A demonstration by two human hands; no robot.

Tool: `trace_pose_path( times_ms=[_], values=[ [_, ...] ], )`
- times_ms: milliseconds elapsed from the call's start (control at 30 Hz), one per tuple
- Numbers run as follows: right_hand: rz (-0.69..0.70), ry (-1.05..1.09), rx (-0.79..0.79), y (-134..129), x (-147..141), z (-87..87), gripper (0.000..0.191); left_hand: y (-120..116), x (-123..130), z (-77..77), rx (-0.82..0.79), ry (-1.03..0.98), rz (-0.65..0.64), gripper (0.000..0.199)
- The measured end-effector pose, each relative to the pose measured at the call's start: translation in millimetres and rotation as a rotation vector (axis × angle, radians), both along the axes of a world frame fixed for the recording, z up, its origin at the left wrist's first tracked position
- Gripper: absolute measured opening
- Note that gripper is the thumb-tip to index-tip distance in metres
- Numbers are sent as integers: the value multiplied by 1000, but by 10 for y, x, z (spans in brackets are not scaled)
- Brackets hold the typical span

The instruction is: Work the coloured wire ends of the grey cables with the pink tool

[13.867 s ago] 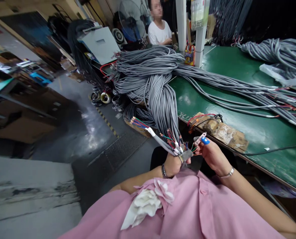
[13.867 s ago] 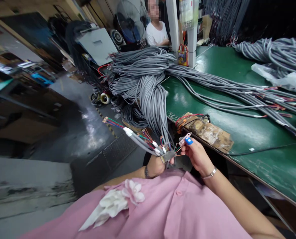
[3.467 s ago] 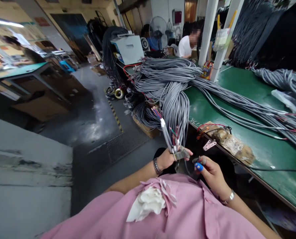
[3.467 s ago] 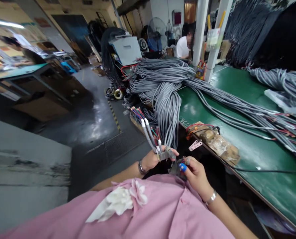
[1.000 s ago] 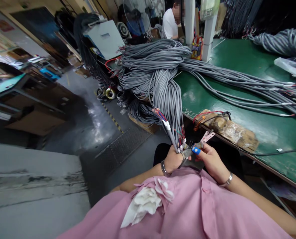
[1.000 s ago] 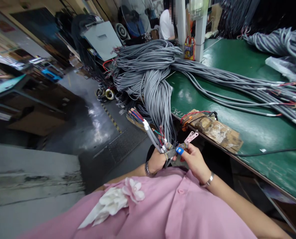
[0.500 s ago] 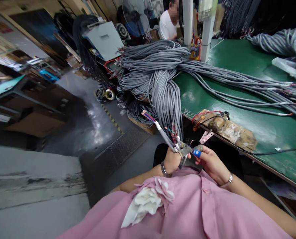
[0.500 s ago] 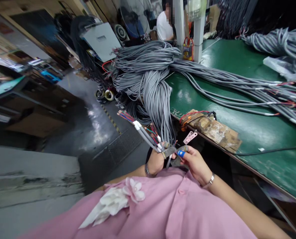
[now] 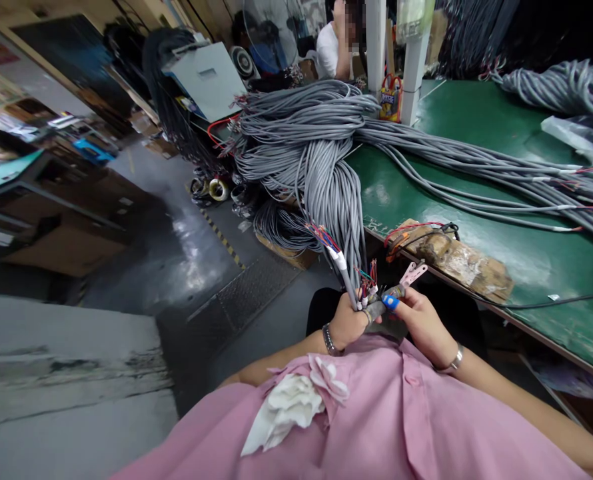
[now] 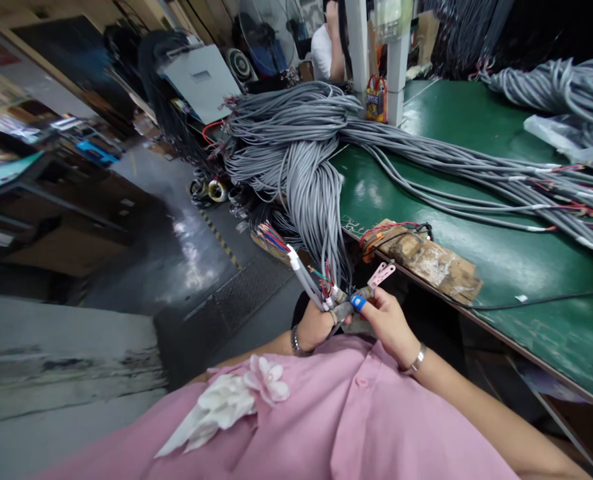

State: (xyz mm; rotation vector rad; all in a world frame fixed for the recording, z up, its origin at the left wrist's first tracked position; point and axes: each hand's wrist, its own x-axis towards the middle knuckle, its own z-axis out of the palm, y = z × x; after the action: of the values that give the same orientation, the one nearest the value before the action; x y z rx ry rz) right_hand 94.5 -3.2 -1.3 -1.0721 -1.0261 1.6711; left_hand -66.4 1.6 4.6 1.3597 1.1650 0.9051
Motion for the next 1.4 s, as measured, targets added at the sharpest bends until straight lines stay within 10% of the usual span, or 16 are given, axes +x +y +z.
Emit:
trace_pose_path(
  times_ms=[433, 567, 1400],
  values=[
    [-120, 347, -176, -2, 110, -209, 14, 28, -19, 25, -129, -171, 16, 37],
    [-164, 488, -237, 94, 287, -261, 39, 90, 19, 79, -259, -284, -73, 32],
    [-250, 445, -174, 293, 210, -59, 36, 231, 255, 207, -329, -279, -234, 36]
  ],
)
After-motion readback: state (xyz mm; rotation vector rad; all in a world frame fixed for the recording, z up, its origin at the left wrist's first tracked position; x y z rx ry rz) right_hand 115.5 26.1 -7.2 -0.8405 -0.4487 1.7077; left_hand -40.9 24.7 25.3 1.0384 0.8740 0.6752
